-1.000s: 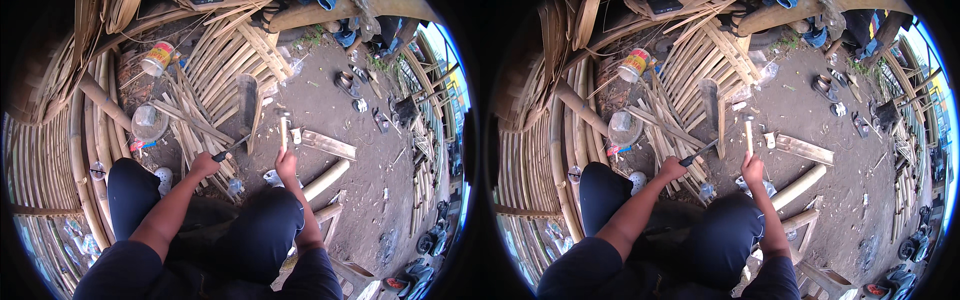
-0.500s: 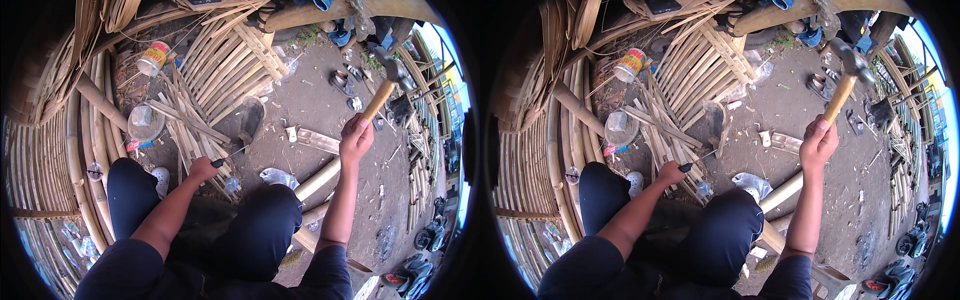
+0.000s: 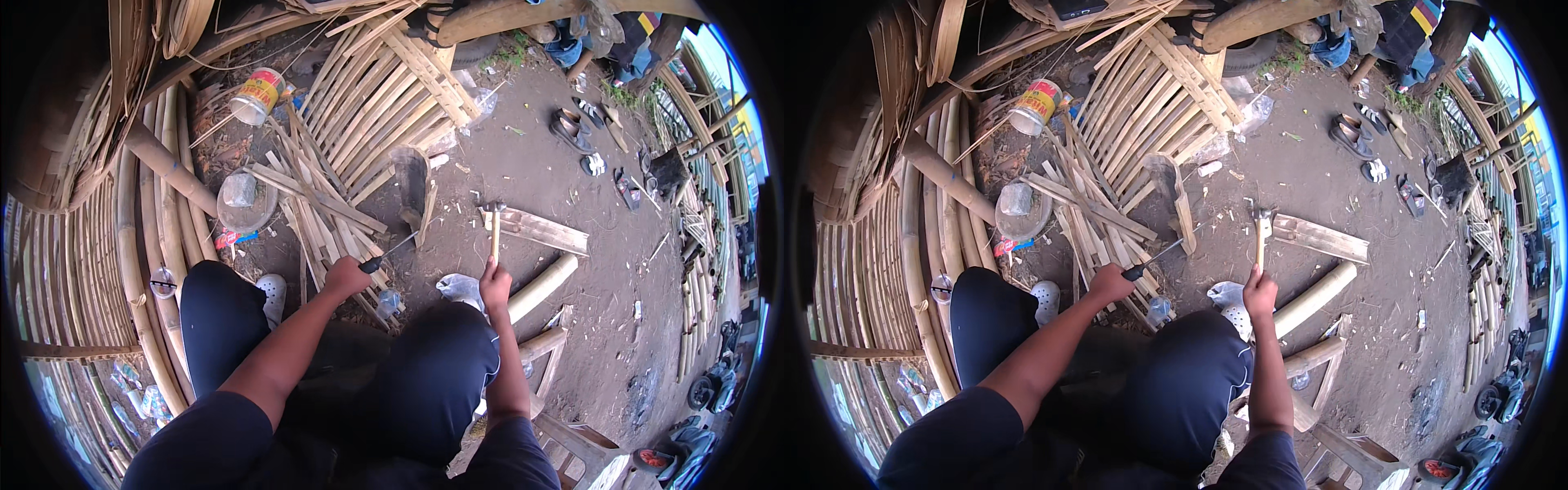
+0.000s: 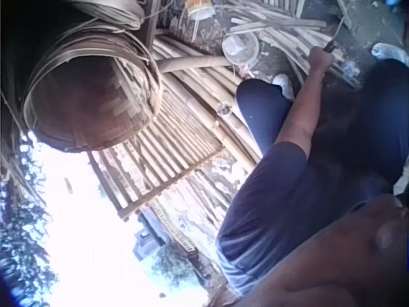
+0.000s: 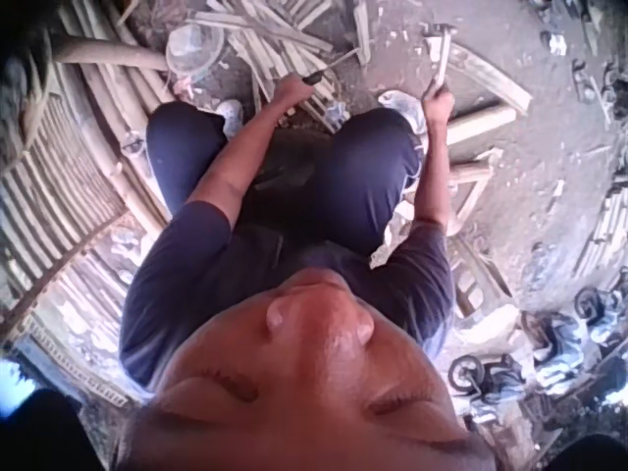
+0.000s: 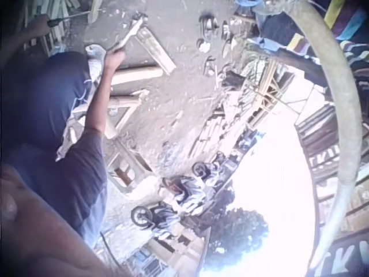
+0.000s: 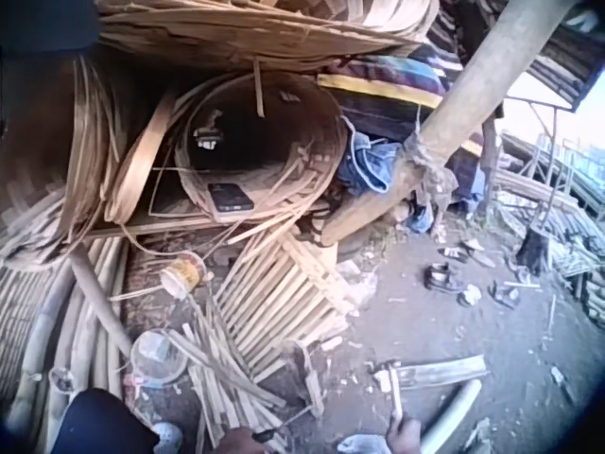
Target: The person is sitting on the ground and uses a hammer to drive a large blade into the end of a bamboo pole, splitting it into smaller strips.
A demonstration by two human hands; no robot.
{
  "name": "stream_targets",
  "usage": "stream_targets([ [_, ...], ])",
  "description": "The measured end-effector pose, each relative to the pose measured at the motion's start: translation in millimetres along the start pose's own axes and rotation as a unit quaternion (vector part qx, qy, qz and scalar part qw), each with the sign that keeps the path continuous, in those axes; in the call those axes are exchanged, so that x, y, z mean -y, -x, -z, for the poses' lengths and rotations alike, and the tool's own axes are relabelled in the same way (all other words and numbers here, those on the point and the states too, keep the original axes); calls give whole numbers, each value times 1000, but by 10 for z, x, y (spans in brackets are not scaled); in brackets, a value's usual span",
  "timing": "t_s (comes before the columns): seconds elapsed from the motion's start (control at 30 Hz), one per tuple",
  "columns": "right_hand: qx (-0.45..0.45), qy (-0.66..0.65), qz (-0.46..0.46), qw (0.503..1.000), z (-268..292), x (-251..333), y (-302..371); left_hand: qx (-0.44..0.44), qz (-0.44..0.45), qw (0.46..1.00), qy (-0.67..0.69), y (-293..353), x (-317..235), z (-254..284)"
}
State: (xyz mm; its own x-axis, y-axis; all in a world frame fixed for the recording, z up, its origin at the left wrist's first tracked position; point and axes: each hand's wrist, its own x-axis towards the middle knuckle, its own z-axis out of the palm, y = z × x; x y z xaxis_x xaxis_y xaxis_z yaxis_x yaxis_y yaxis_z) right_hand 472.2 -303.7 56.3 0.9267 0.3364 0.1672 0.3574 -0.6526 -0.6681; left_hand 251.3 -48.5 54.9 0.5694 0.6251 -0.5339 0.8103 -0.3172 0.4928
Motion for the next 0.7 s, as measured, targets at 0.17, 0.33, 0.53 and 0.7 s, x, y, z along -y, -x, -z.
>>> stream_targets([
  [0.17, -123, -71, 159, 977, 1107, 854, -491, 6, -8, 1000, -16, -21, 46, -148],
  [0.33, -147, -397, 217, 880, 1015, 1084, -481, 38, 8, 999, -14, 1, -142, -102],
  [0.53, 2, 52, 22, 998, -466, -610, 317, -22, -44, 998, -46, -110, -293, -388],
  [0.7, -8, 8, -29, 1000, -105, -329, 79, 75, -2, 996, -49, -237, -66, -271],
])
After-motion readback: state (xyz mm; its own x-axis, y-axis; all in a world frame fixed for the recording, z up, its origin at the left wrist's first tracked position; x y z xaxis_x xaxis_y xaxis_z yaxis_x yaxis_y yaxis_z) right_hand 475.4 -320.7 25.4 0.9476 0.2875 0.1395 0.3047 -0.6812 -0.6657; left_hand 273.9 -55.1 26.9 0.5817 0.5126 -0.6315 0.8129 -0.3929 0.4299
